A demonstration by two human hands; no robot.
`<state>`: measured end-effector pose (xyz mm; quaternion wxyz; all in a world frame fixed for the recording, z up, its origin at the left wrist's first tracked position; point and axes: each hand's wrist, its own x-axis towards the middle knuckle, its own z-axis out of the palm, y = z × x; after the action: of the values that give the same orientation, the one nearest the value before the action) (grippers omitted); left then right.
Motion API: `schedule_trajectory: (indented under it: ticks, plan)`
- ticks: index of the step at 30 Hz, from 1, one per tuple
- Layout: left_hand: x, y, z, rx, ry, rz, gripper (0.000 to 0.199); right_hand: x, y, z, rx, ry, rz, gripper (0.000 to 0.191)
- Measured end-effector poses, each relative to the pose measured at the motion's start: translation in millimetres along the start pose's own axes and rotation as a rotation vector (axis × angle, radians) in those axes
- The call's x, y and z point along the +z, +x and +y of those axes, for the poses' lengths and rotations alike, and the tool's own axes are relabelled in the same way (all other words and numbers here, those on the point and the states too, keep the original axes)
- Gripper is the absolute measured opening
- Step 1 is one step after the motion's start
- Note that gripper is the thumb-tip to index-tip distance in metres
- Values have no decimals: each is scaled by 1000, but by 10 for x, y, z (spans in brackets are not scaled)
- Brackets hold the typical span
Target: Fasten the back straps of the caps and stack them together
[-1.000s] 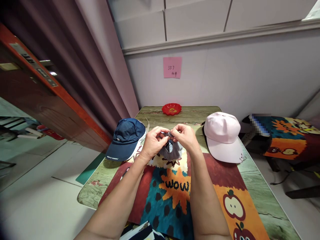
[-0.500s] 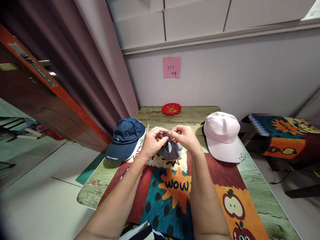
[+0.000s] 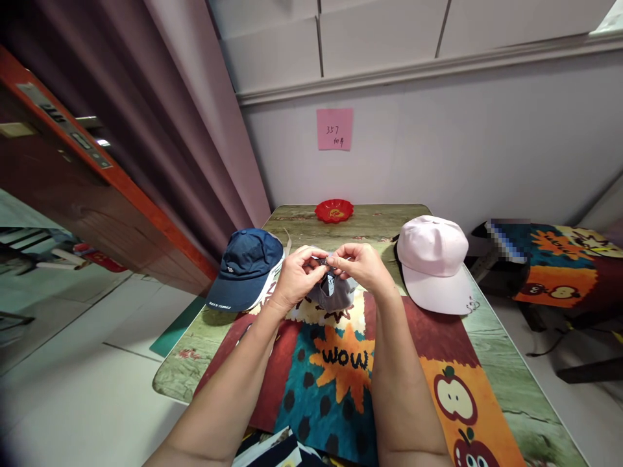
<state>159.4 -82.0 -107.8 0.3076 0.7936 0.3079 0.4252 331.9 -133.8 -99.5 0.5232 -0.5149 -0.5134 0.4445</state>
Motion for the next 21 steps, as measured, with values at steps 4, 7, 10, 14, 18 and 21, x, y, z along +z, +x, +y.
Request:
schedule_trajectory:
  ticks: [4, 7, 10, 14, 18, 21]
  plan:
    - [2, 6, -2, -11, -11, 2, 14, 11, 20, 31, -28, 96, 40, 51]
    - [-4, 8, -5, -25, -19, -1, 13, 18, 27, 34, -54, 75, 34, 49]
    - [-18, 1, -13, -46, -36, -1, 15, -1, 8, 3, -61, 31, 6, 45]
    - [-31, -8, -15, -79, -70, 4, 18, -35, -15, -22, -52, 52, -47, 42]
    - [-34, -3, 3, -93, -88, -8, 18, -13, 18, 25, -97, 116, -9, 42]
    - [-50, 0, 14, -93, -67, -12, 15, 22, 57, 74, -121, 127, 12, 43]
